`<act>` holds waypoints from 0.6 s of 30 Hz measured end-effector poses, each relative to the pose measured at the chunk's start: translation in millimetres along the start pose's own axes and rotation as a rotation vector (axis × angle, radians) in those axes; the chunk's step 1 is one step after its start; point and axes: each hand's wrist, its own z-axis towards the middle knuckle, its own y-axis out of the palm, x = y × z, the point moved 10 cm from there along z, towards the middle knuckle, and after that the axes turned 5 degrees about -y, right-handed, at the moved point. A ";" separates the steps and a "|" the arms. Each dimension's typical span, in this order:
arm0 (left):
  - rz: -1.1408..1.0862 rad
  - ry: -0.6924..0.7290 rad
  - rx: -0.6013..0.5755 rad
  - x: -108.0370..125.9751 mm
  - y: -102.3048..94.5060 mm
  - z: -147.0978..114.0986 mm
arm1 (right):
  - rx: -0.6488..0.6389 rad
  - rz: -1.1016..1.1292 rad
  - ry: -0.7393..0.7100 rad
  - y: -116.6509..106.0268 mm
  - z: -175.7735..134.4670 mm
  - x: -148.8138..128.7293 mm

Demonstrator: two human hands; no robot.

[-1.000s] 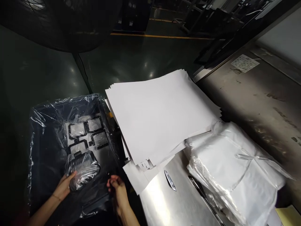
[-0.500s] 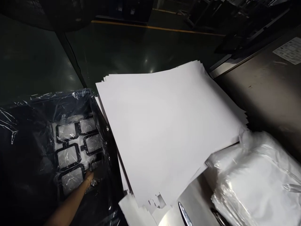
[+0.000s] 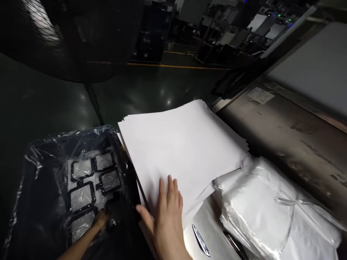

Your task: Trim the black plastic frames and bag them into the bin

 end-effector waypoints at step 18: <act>-0.620 0.288 -0.461 157.5 -119.3 -121.5 | -0.373 -0.359 -0.361 23.6 -35.4 -79.9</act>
